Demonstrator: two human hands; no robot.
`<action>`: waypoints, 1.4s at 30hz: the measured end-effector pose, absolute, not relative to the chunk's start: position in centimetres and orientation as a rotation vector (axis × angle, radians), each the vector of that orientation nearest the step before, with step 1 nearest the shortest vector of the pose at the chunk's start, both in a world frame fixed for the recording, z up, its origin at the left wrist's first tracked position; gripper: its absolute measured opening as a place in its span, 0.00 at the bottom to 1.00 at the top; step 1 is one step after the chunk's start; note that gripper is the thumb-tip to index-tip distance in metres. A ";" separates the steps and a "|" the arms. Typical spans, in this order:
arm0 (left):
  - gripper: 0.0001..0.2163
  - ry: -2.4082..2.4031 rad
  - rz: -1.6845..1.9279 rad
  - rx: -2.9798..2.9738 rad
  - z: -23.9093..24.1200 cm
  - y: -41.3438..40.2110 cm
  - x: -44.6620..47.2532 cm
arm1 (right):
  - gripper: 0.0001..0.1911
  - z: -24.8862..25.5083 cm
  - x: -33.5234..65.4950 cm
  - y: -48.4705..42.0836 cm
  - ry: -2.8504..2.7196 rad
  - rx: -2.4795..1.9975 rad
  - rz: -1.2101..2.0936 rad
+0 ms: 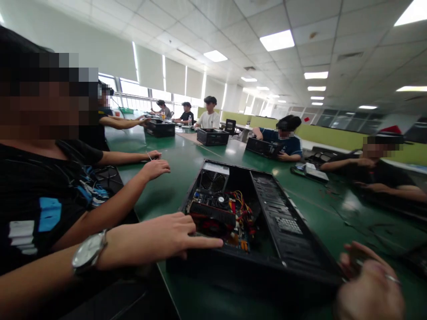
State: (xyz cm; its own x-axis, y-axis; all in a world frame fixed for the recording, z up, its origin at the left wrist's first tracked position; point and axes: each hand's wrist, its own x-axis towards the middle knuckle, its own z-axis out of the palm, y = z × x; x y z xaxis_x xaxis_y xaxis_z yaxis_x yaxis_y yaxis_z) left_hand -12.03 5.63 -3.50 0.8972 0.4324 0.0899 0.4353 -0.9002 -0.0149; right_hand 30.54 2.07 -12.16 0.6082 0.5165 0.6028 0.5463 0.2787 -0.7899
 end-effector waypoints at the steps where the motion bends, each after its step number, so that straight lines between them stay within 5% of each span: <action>1: 0.40 -0.749 -0.153 -2.972 -3.6 6.9 -12.8 | 0.21 -11.7 28.8 4.4 -0.915 -1.330 0.026; 6: 0.36 -1.053 -0.347 -2.526 -4.2 9.8 -13.4 | 0.24 -10.0 21.3 16.0 -0.912 -1.334 0.054; 12: 0.20 -0.507 -0.587 -2.768 -3.1 6.1 -4.1 | 0.28 -10.5 19.3 24.2 -0.920 -1.380 0.123; 16: 0.16 -0.186 -0.592 -2.959 -7.0 6.5 0.0 | 0.28 -13.0 23.8 21.5 -0.993 -1.433 0.141; 25: 0.11 -0.276 -0.488 -3.237 -19.0 13.5 5.2 | 0.27 -22.4 37.1 8.6 -1.216 -1.696 0.114; 42: 0.11 -0.664 -0.761 -3.320 -19.9 14.9 7.4 | 0.26 -24.7 36.9 9.2 -1.522 -1.629 0.146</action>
State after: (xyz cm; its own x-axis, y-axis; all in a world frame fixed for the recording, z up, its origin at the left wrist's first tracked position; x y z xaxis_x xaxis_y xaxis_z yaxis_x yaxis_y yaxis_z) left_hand 7.36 14.87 -19.85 0.8352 0.4270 0.3466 0.2854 -0.8753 0.3905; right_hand 36.90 9.20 -24.65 0.2432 0.8540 0.4599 0.7512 0.1341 -0.6463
